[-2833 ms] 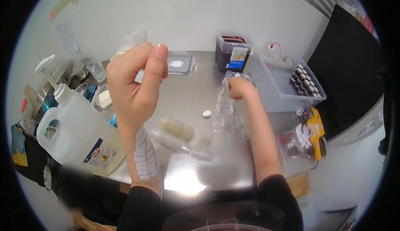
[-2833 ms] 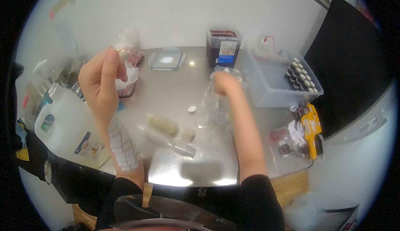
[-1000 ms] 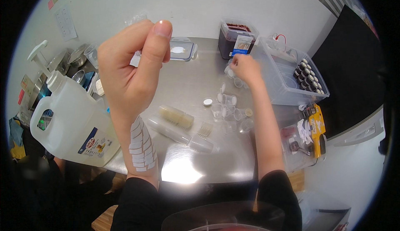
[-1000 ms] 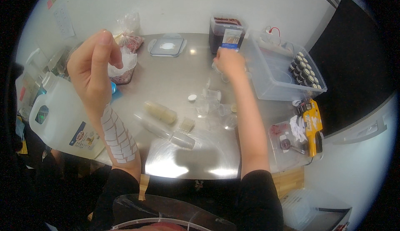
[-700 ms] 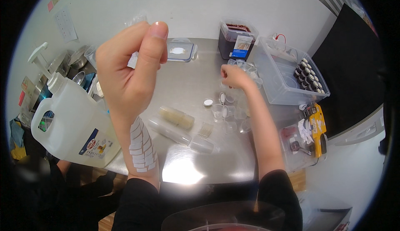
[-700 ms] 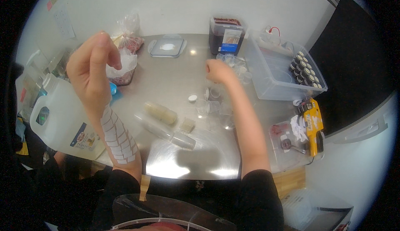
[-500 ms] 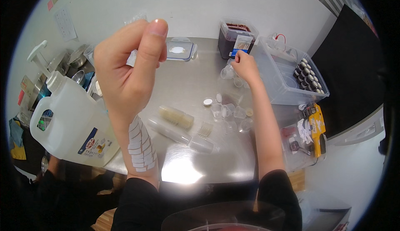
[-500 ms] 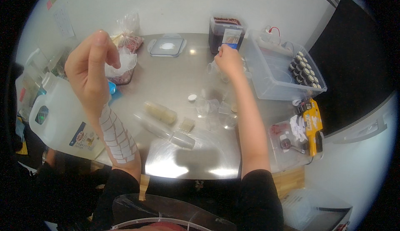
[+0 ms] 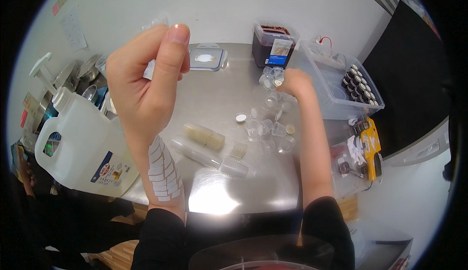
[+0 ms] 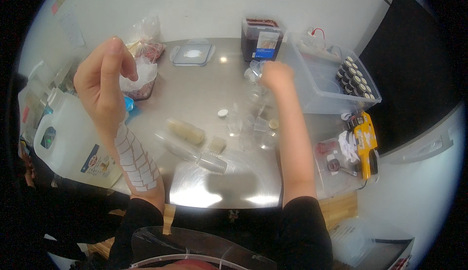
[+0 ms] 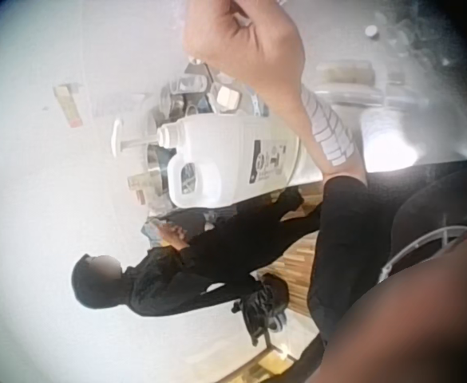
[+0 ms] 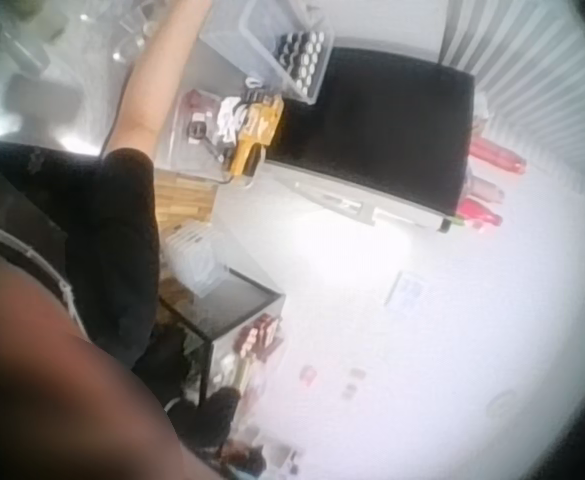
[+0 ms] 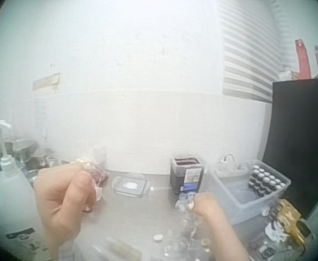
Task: The person unpacks a plastic-wrapped bundle of small clear capsules and white caps on a stainless steel table. They separate the capsules and caps, then repeatedly pick up a cap and place it onto a capsule, stacking the assembled units on the table.
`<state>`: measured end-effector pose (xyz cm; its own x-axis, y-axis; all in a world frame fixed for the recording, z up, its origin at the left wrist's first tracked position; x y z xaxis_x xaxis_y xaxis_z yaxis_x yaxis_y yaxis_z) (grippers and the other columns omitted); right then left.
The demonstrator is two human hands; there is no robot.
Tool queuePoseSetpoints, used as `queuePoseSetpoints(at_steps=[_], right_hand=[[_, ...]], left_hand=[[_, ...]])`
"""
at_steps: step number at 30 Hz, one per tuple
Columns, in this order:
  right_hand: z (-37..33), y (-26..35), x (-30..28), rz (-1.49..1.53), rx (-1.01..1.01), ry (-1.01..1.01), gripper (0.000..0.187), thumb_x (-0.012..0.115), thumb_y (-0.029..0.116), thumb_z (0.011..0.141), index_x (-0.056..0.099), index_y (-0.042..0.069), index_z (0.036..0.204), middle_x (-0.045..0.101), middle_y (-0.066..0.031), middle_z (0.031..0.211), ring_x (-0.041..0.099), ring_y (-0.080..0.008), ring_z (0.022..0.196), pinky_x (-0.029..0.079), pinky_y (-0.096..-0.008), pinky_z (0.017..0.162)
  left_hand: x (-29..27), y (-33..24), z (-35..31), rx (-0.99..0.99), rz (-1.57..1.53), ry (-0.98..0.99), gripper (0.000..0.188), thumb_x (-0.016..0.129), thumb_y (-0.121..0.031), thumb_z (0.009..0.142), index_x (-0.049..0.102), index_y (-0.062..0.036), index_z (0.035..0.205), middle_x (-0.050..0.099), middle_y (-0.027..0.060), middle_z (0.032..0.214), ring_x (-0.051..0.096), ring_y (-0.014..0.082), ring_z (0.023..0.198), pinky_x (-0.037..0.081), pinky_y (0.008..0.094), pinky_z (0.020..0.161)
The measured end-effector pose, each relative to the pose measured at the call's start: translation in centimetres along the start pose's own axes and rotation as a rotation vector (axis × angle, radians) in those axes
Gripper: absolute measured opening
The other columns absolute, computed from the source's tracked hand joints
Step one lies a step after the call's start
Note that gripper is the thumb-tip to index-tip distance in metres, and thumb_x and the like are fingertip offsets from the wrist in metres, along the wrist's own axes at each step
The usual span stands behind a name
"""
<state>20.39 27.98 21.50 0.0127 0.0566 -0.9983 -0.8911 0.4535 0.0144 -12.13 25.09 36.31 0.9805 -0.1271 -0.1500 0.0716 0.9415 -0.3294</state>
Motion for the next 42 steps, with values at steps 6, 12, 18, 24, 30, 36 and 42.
queuePoseSetpoints(at_steps=[6,12,18,24,30,36,42], right_hand=[[1.0,-2.5,0.2,0.064,0.011,0.061,0.031,0.083,0.022,0.069,0.07,-0.002,0.084,0.071,-0.0156,0.076,0.07,-0.0256,0.065,0.057,-0.0371,0.062],[1.4,-2.0,3.1,0.176,-0.019,0.416,0.022,0.084,0.017,0.068,0.073,0.0,0.077,0.073,-0.0115,0.075,0.07,-0.0223,0.065,0.057,-0.0359,0.062],[0.3,-0.6,4.9,0.082,0.045,0.701,0.022,0.084,0.013,0.07,0.073,-0.003,0.08,0.073,-0.0149,0.079,0.072,-0.0212,0.066,0.059,-0.033,0.059],[0.5,0.5,6.3,0.095,0.041,0.665,0.016,0.079,0.007,0.072,0.073,-0.005,0.079,0.073,-0.016,0.079,0.073,-0.0229,0.067,0.06,-0.034,0.06],[0.7,0.7,3.7,-0.041,-0.094,0.303,0.011,0.075,0.006,0.071,0.071,-0.003,0.077,0.072,-0.016,0.076,0.071,-0.0231,0.065,0.057,-0.0353,0.06],[-4.9,0.8,0.0,0.087,-0.216,0.098,0.017,0.073,0.015,0.075,0.07,0.006,0.089,0.072,-0.0121,0.086,0.069,-0.0288,0.081,0.054,-0.0399,0.072],[-11.3,-1.7,0.6,0.224,-0.281,-0.069,0.019,0.069,0.015,0.081,0.069,0.007,0.098,0.071,-0.0136,0.094,0.068,-0.0321,0.09,0.052,-0.0422,0.079]], left_hand=[[-0.1,-0.1,0.1,0.017,0.008,0.005,0.039,0.058,-0.016,0.098,0.054,0.0,0.063,0.048,0.0009,0.055,0.04,0.0079,0.051,0.028,0.025,0.049],[0.0,0.0,0.1,0.01,0.012,0.018,0.039,0.058,-0.016,0.098,0.053,0.0,0.063,0.048,0.0009,0.056,0.04,0.0078,0.051,0.028,0.0251,0.049],[0.2,0.0,0.0,-0.019,0.004,-0.001,0.038,0.058,-0.016,0.098,0.054,0.0004,0.064,0.049,0.0011,0.056,0.041,0.0079,0.052,0.029,0.025,0.049],[0.3,0.1,0.0,-0.01,-0.001,0.027,0.037,0.058,-0.016,0.098,0.055,0.0002,0.065,0.05,0.0013,0.057,0.043,0.0073,0.052,0.03,0.024,0.049],[0.3,0.0,0.0,-0.011,0.004,0.03,0.037,0.058,-0.018,0.098,0.056,0.0001,0.066,0.051,0.0007,0.058,0.044,0.0069,0.053,0.032,0.0226,0.05],[0.1,0.3,-0.2,-0.01,-0.025,0.039,0.033,0.058,-0.017,0.098,0.06,0.0003,0.07,0.052,0.0005,0.059,0.045,0.0066,0.054,0.034,0.0222,0.051],[-1.9,0.3,-0.6,-0.002,-0.079,-0.103,0.026,0.059,-0.018,0.098,0.068,0.0016,0.084,0.057,0.0028,0.063,0.05,0.0084,0.055,0.041,0.0213,0.054]])
Point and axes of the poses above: each hand's wrist, its own z-axis towards the middle knuckle, its own x-axis out of the palm, y = z × x, the point moved 5 cm from there along z, towards the middle knuckle
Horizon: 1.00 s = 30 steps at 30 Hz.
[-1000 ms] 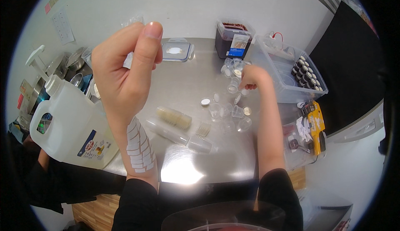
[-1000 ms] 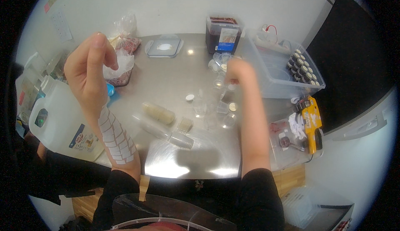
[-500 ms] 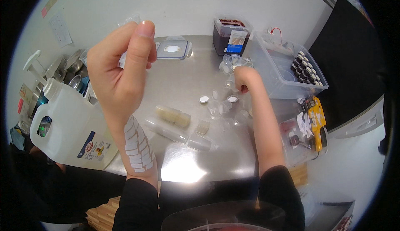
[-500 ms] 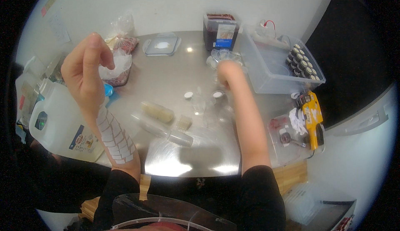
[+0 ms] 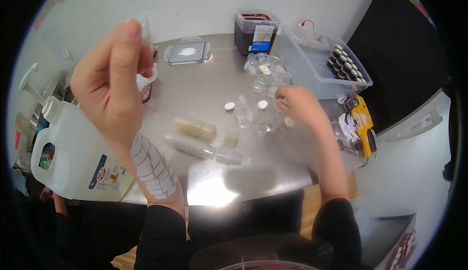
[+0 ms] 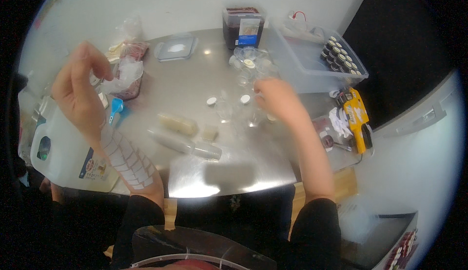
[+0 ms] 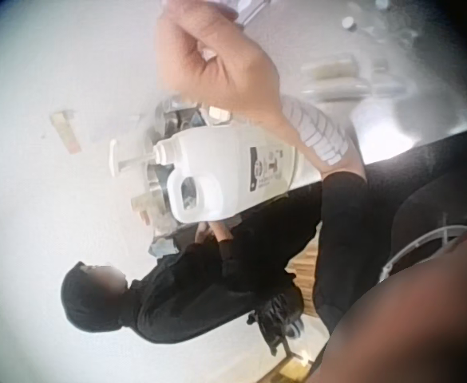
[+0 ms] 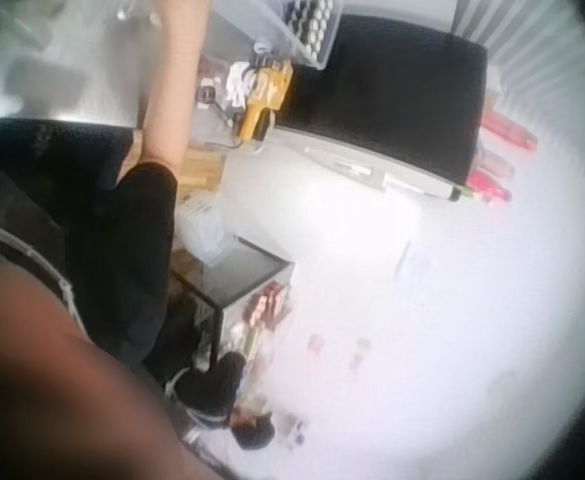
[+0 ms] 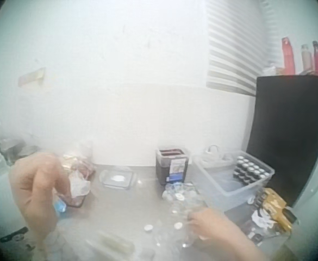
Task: The person unpacks a plastic-wrapped bundle of small clear capsules and white caps on a stainless steel table. They separate the capsules and caps, then repeatedly pick up a cap and place it onto a capsule, stacking the assembled units on the table.
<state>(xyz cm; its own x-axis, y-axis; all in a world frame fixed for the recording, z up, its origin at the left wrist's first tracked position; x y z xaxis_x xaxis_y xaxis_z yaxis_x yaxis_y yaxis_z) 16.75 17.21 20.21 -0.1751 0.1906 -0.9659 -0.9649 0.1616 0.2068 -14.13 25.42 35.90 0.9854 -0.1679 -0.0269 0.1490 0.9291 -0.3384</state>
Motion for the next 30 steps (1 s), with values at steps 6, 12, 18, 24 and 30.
queuePoseSetpoints(at_steps=[6,12,18,24,30], right_hand=[[3.0,-4.4,0.7,0.098,0.036,-0.367,0.029,0.065,0.019,0.088,0.064,0.008,0.115,0.065,-0.0167,0.118,0.062,-0.0345,0.107,0.05,-0.0431,0.09],[11.7,-6.4,3.5,-0.027,0.134,-0.21,0.051,0.07,0.036,0.085,0.059,0.011,0.129,0.059,-0.0199,0.129,0.059,-0.0354,0.115,0.047,-0.0447,0.096],[11.7,-6.5,4.5,0.018,0.199,0.099,0.046,0.073,0.036,0.08,0.067,0.009,0.117,0.067,-0.0178,0.118,0.064,-0.034,0.109,0.05,-0.043,0.094],[9.2,-4.4,4.1,0.136,0.06,0.277,0.038,0.072,0.031,0.081,0.07,0.01,0.113,0.07,-0.0135,0.114,0.066,-0.0284,0.106,0.051,-0.0395,0.091],[10.2,-5.1,2.7,0.421,-0.003,0.307,0.03,0.066,0.016,0.085,0.07,0.011,0.114,0.072,-0.0114,0.11,0.066,-0.0271,0.106,0.05,-0.0388,0.092]], left_hand=[[-1.0,-1.2,-0.1,-0.052,0.155,0.111,0.043,0.041,-0.023,0.104,0.05,-0.0036,0.066,0.051,0.0058,0.066,0.047,0.0117,0.059,0.034,0.0258,0.056],[-1.3,-2.1,0.1,-0.006,0.192,0.126,0.043,0.039,-0.024,0.104,0.049,-0.0045,0.067,0.051,0.0066,0.066,0.048,0.0122,0.059,0.034,0.026,0.055],[-1.8,-2.0,0.2,0.025,0.122,0.133,0.042,0.038,-0.023,0.104,0.05,-0.0036,0.068,0.05,0.0071,0.066,0.048,0.0133,0.059,0.033,0.0263,0.055],[-2.2,-1.9,0.1,0.01,0.18,0.126,0.041,0.036,-0.021,0.104,0.049,-0.0039,0.069,0.049,0.0073,0.068,0.048,0.0145,0.06,0.034,0.0264,0.056],[-2.1,-2.1,0.4,0.068,0.183,0.168,0.042,0.035,-0.022,0.105,0.049,-0.0041,0.07,0.047,0.0068,0.068,0.047,0.0145,0.06,0.034,0.0266,0.056]])
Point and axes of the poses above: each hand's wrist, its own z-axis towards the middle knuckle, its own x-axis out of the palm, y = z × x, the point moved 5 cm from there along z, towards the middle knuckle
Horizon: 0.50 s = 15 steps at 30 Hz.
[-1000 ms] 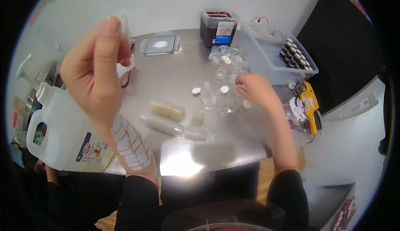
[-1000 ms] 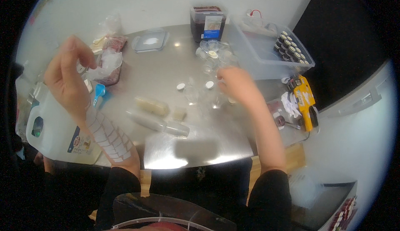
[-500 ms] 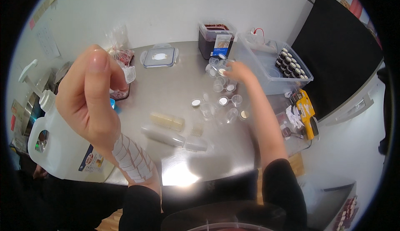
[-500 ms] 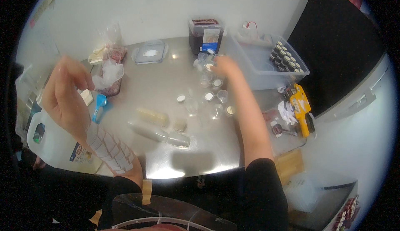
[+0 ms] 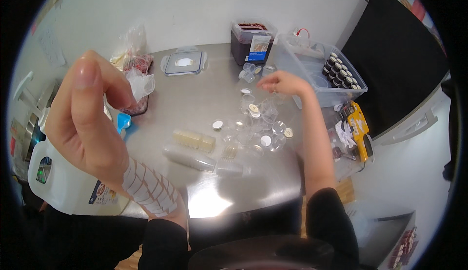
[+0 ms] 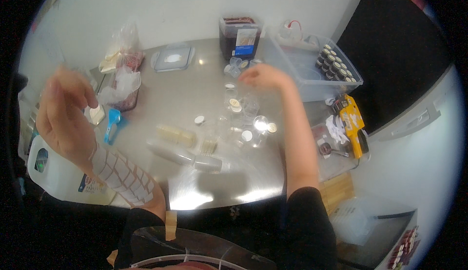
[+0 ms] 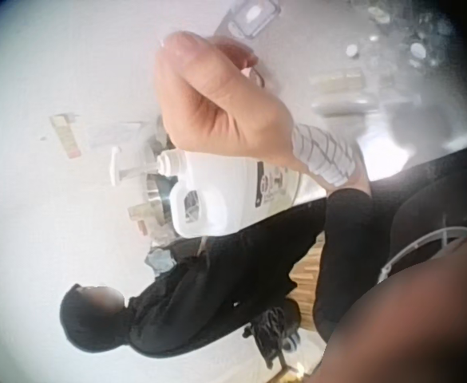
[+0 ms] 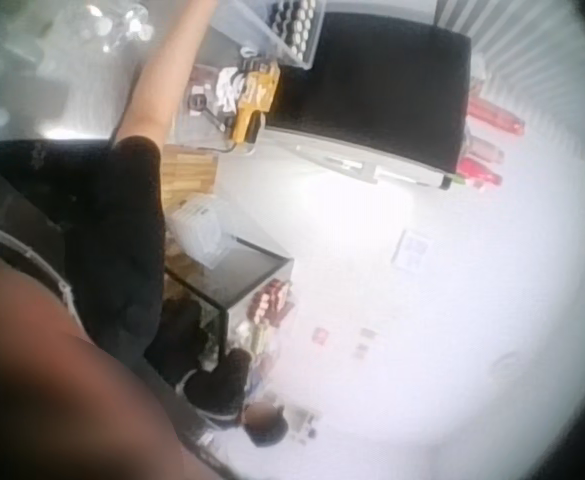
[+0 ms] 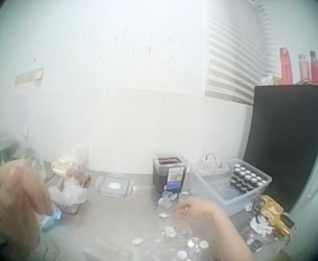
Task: The person unpacks a plastic-wrapped bundle of small clear capsules and white caps on a stainless steel table. They separate the capsules and caps, then repeatedly pick up a cap and place it onto a capsule, stacking the assembled units on the table.
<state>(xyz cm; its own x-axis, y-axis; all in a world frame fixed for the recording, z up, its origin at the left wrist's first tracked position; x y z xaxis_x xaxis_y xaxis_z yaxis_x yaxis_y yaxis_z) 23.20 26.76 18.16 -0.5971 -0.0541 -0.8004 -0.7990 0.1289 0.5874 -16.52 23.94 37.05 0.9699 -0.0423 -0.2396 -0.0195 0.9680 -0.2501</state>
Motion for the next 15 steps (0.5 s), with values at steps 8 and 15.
queuePoseSetpoints(at_steps=[8,15], right_hand=[[5.9,-3.9,-0.2,-0.411,-0.028,-0.513,0.053,0.057,-0.003,0.078,0.062,0.015,0.127,0.063,-0.0144,0.126,0.058,-0.0341,0.116,0.047,-0.0421,0.1],[8.4,-4.9,0.6,-0.48,-0.138,-0.498,0.041,0.063,0.0,0.078,0.063,0.016,0.115,0.063,-0.0124,0.115,0.058,-0.0332,0.109,0.048,-0.0445,0.092]], left_hand=[[0.0,0.6,0.1,-0.094,-0.001,-0.108,0.05,0.044,-0.032,0.101,0.052,-0.0047,0.06,0.051,0.0046,0.059,0.046,0.01,0.053,0.034,0.0255,0.055],[0.1,0.5,0.2,-0.029,0.016,-0.003,0.045,0.036,-0.026,0.105,0.049,-0.0049,0.068,0.046,0.006,0.066,0.047,0.014,0.059,0.034,0.0269,0.056]])
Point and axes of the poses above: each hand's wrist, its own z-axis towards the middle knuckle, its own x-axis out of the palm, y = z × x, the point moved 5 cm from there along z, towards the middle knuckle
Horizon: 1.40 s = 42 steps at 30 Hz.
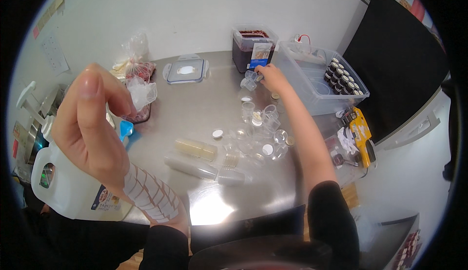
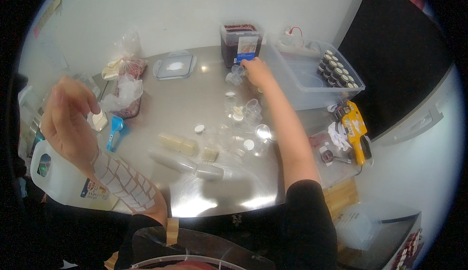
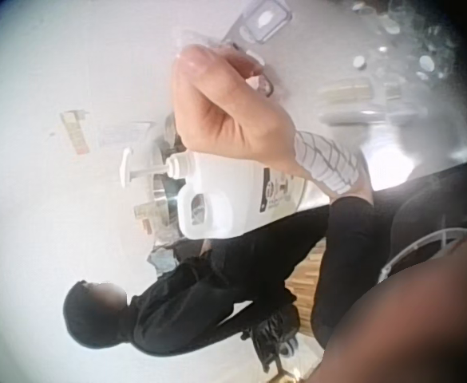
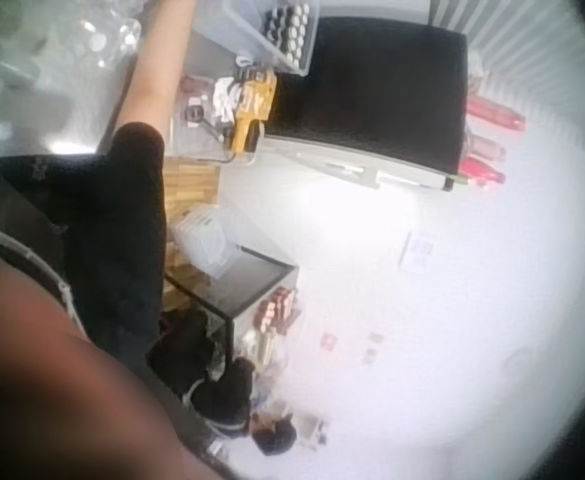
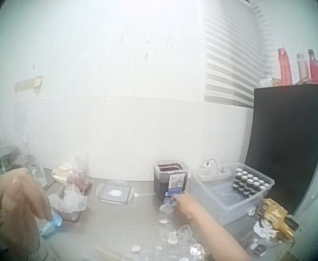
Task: The person unpacks a plastic-wrapped bundle of small clear capsules and white caps on a stainless steel table. They separate the capsules and caps, then repeatedly pick up a cap and place it onto a capsule, stacking the assembled units on the table.
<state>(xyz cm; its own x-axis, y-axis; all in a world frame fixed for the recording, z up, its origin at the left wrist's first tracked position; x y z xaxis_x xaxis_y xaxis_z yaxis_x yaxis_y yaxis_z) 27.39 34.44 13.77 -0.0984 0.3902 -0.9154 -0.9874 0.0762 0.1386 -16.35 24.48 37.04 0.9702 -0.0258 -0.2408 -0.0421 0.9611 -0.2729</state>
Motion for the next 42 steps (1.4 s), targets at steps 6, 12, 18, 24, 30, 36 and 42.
queuePoseSetpoints(at_steps=[6,12,18,24,30,36,42], right_hand=[[0.5,0.0,-0.5,0.066,0.053,0.003,0.025,0.065,0.003,0.077,0.063,0.011,0.1,0.066,-0.0126,0.1,0.062,-0.0323,0.101,0.05,-0.043,0.084],[0.4,0.0,-1.9,0.077,0.073,0.097,0.029,0.064,0.002,0.076,0.066,0.011,0.103,0.068,-0.0148,0.099,0.063,-0.0346,0.099,0.051,-0.0437,0.085],[0.0,-0.8,-3.8,0.102,0.124,-0.058,0.027,0.066,0.003,0.075,0.071,0.006,0.101,0.07,-0.0191,0.101,0.066,-0.0362,0.099,0.052,-0.0442,0.087],[0.2,-1.5,-3.3,-0.086,0.279,0.165,0.032,0.059,-0.009,0.069,0.075,0.005,0.093,0.068,-0.0225,0.108,0.064,-0.0363,0.105,0.05,-0.0424,0.092],[-0.1,-0.2,-3.6,-0.031,0.078,0.024,0.029,0.065,-0.004,0.073,0.075,0.007,0.097,0.068,-0.0177,0.11,0.061,-0.035,0.107,0.049,-0.0417,0.094],[-0.1,0.4,-2.6,-0.003,0.094,0.112,0.033,0.07,0.0,0.074,0.075,0.013,0.103,0.064,-0.0129,0.12,0.054,-0.032,0.118,0.046,-0.0404,0.101],[0.3,1.2,-1.5,-0.036,0.074,0.094,0.05,0.069,0.005,0.076,0.067,0.021,0.123,0.057,-0.0126,0.134,0.052,-0.0342,0.121,0.045,-0.0432,0.104]], left_hand=[[-0.1,0.5,-0.2,-0.089,-0.018,-0.119,0.049,0.045,-0.031,0.101,0.052,-0.0039,0.06,0.051,0.0046,0.058,0.045,0.0101,0.053,0.032,0.0256,0.054],[0.0,0.2,0.0,-0.01,0.001,0.015,0.044,0.035,-0.025,0.106,0.048,-0.0047,0.069,0.046,0.0063,0.067,0.047,0.0143,0.06,0.034,0.0274,0.056],[-0.2,0.3,-0.1,0.008,0.009,0.015,0.044,0.035,-0.025,0.106,0.049,-0.0053,0.069,0.046,0.0063,0.067,0.047,0.0141,0.06,0.034,0.027,0.056],[-0.4,0.3,-0.2,-0.001,-0.018,0.002,0.045,0.035,-0.025,0.106,0.049,-0.0044,0.069,0.046,0.0062,0.066,0.047,0.0142,0.06,0.034,0.0268,0.056],[-0.5,0.7,0.0,-0.059,-0.012,-0.12,0.051,0.045,-0.034,0.1,0.053,-0.0062,0.059,0.051,0.0042,0.058,0.047,0.01,0.052,0.035,0.0255,0.053],[-0.3,0.5,0.0,-0.064,-0.038,-0.106,0.051,0.045,-0.035,0.1,0.053,-0.006,0.059,0.052,0.0044,0.058,0.048,0.0104,0.052,0.035,0.0255,0.053],[-0.3,0.2,-0.1,-0.013,0.017,-0.007,0.045,0.035,-0.025,0.106,0.05,-0.0057,0.069,0.045,0.0056,0.066,0.047,0.0132,0.059,0.035,0.0263,0.056]])
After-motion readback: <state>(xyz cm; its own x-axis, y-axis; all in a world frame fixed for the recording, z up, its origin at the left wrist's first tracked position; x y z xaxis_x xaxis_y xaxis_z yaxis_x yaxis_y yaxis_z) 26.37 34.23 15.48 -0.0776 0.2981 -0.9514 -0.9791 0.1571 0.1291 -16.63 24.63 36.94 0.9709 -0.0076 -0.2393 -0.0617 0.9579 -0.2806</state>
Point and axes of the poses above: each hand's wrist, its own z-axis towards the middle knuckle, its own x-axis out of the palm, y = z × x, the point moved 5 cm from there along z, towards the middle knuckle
